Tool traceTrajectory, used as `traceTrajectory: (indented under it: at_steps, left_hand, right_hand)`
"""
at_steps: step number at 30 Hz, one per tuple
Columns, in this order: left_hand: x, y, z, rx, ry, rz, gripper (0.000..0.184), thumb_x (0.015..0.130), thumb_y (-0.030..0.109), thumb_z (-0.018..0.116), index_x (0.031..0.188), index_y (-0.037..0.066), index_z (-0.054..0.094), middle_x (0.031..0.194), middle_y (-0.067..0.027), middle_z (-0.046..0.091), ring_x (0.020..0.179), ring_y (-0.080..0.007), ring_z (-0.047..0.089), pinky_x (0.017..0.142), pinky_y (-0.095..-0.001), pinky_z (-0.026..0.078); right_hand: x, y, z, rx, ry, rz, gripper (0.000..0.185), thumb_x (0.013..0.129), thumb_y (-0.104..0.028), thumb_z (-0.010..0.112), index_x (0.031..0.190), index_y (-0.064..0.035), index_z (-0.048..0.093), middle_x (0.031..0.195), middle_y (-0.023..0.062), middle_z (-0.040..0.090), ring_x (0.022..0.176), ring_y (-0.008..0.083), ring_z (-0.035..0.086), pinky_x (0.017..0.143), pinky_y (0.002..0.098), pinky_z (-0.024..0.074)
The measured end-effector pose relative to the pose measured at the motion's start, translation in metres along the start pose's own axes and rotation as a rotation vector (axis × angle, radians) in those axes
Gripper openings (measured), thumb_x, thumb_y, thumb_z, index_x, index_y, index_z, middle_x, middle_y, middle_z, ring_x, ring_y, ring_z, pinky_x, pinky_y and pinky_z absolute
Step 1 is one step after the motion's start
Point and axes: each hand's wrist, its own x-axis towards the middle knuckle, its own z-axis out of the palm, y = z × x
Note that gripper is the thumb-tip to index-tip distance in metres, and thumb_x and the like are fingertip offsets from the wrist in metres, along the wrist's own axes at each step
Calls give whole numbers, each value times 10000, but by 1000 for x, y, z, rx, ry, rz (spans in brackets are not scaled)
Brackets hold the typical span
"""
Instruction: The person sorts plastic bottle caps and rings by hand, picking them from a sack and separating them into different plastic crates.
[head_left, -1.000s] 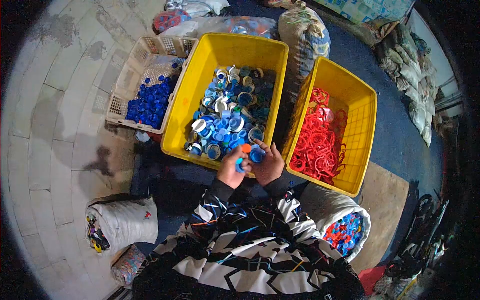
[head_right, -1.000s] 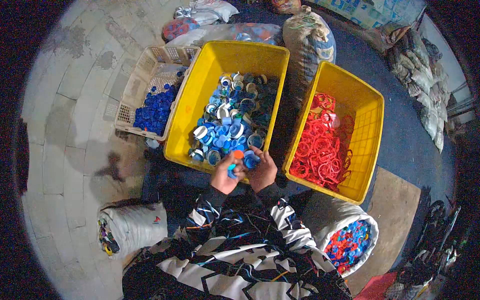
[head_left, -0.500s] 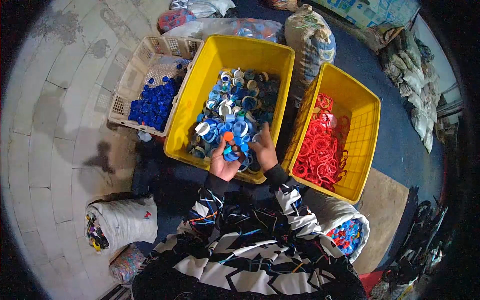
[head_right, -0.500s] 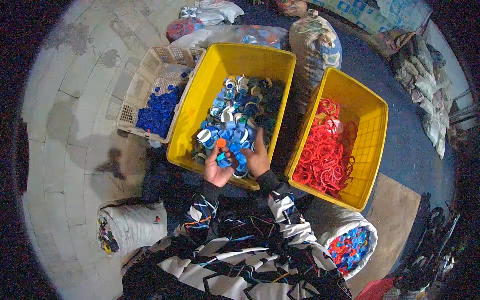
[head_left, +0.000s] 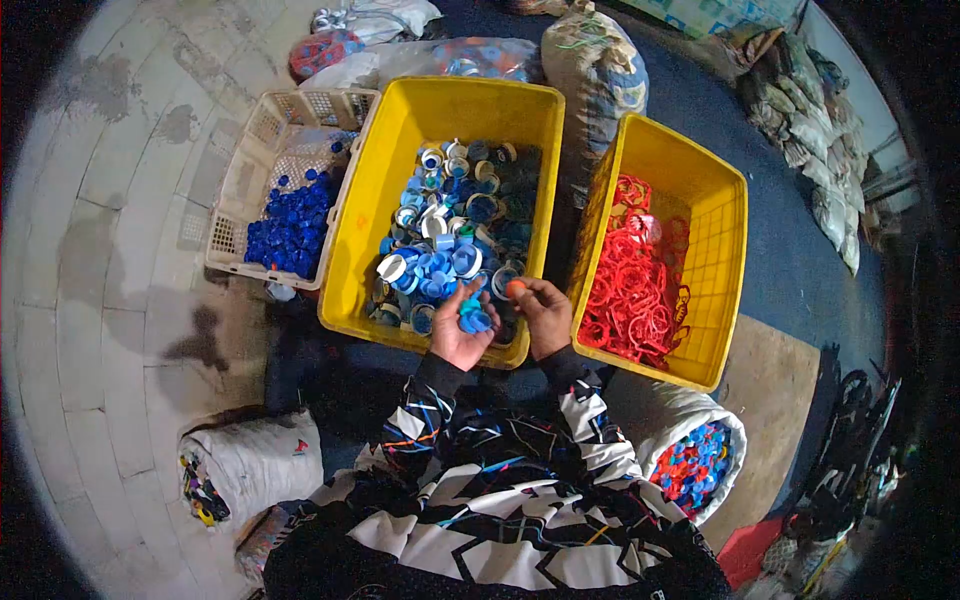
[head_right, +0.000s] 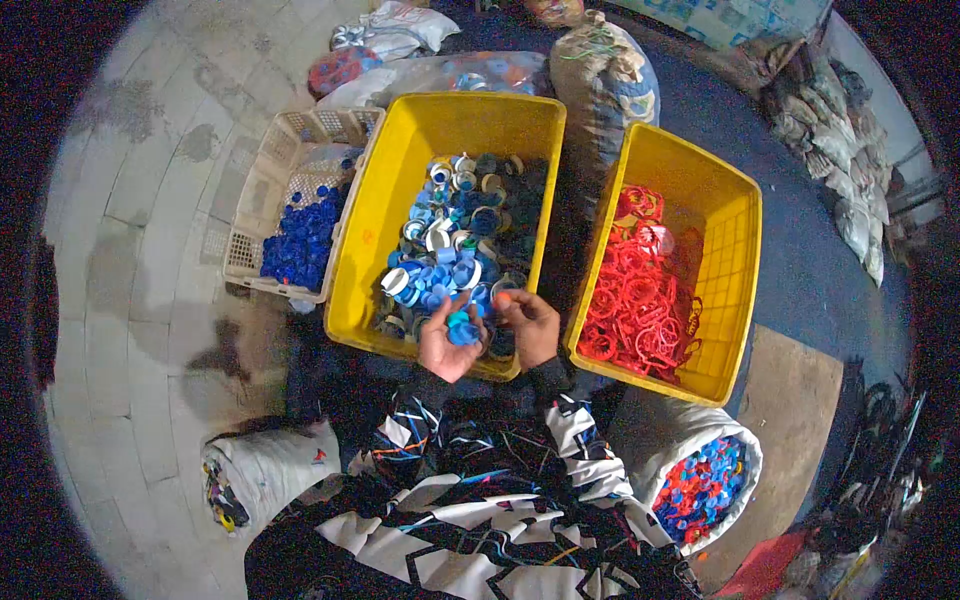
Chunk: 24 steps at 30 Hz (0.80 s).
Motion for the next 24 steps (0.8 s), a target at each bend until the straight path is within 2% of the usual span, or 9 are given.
traceTrajectory:
  at_steps: [3,6,7,10,14,15,18,19,24]
  left_hand:
    - [7,5,15,-65,111,61,361,881,306,511,1077,2,515,903,-104,561,856,-231,548,813,-389,454]
    - [16,13,3,-50,173,133,613,821,423,557,1245,17,379,1274,-157,421,1204,-319,351,1044,-519,173]
    - [24,19,-13,-51,162,89,830,770,465,602,1353,34,199,1430,-152,182,1330,-338,109,1057,-544,50]
    - [19,11,0,-22,362,56,1047,717,495,652,1360,-47,30,1439,-206,56,1342,-351,23,1064,-521,76]
    - [17,-5,-4,192,227,9,876,758,446,631,1311,-81,202,1380,-241,219,1300,-354,219,1058,-480,199]
    - [15,-13,4,165,254,2,659,787,399,612,1200,-61,383,1216,-205,431,1152,-326,428,1007,-440,322]
    - [19,-36,6,183,185,-79,480,806,353,598,1074,-29,487,1024,-141,527,975,-273,525,930,-413,406]
    - [18,-47,13,232,219,-116,311,827,299,580,950,15,555,877,-81,555,811,-222,542,817,-369,454]
    - [39,-99,11,396,131,-296,159,849,228,559,872,72,582,798,-31,565,698,-164,511,660,-317,432]
  right_hand:
    - [-3,-7,-26,125,139,66,158,833,-71,595,965,15,585,781,31,604,595,94,520,586,232,450]
    - [-7,-2,-59,214,203,84,141,839,-72,586,951,14,581,748,24,588,586,91,518,573,231,453]
    - [-9,2,-69,315,266,84,143,827,-85,602,939,4,600,685,-19,559,564,42,469,518,176,378]
    - [-17,10,-101,336,407,74,133,836,-87,587,932,5,595,656,-9,543,556,58,480,531,195,406]
    - [-19,-5,-135,549,477,-13,184,869,-64,507,1022,35,533,834,66,573,696,165,594,656,267,512]
    - [-16,-9,-142,498,495,-38,236,867,-56,502,1076,51,485,891,93,564,756,192,593,680,281,515]
    - [-14,-18,-170,346,566,-110,427,858,-33,486,1238,98,341,1064,175,535,936,273,590,754,323,523]
    - [-14,-15,-179,332,643,-138,418,808,31,530,1188,109,376,1044,153,507,901,261,594,743,321,516]
    - [-77,-8,-207,138,817,-207,398,781,35,540,1159,94,433,1039,158,536,805,207,600,659,279,505]
